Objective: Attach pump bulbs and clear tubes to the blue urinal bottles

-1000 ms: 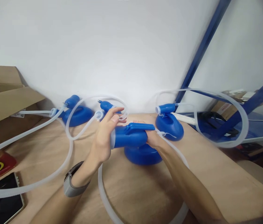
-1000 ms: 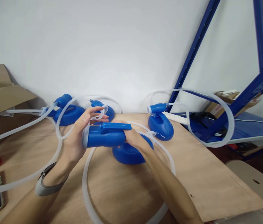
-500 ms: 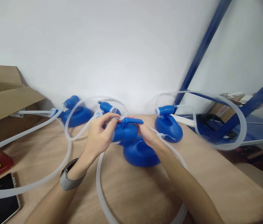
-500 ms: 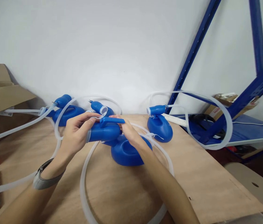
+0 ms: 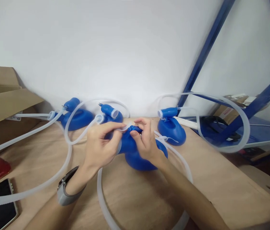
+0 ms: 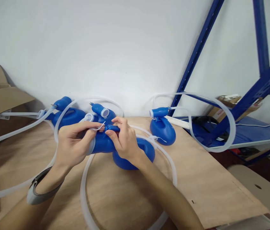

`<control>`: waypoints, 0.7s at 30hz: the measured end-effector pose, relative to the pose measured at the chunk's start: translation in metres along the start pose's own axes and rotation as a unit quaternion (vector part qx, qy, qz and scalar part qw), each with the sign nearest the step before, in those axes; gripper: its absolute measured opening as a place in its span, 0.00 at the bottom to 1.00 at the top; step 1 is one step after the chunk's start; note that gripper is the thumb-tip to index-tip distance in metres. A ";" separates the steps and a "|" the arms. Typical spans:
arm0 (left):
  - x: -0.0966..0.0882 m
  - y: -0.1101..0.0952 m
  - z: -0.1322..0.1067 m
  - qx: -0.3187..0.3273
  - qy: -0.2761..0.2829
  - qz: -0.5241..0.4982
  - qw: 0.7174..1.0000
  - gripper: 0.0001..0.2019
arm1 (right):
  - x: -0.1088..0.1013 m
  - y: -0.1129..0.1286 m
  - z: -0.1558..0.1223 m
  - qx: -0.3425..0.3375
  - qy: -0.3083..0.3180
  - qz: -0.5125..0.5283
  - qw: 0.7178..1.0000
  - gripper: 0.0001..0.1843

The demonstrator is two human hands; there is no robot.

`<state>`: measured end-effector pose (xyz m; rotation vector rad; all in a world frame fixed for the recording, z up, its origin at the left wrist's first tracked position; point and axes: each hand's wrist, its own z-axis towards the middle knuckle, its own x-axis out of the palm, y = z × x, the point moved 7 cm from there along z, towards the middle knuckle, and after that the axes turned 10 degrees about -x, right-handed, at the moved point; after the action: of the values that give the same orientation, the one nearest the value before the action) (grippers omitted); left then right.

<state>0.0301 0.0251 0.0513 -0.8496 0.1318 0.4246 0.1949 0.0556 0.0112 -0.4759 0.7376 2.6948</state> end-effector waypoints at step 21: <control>0.013 0.025 0.009 -0.169 0.098 -0.067 0.978 0.10 | -0.003 0.014 0.009 0.117 0.094 0.102 0.983 0.28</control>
<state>0.0307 0.0507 0.0360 -1.2290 0.1858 0.2379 0.1904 0.0482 0.0258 -0.6322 1.1997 2.7219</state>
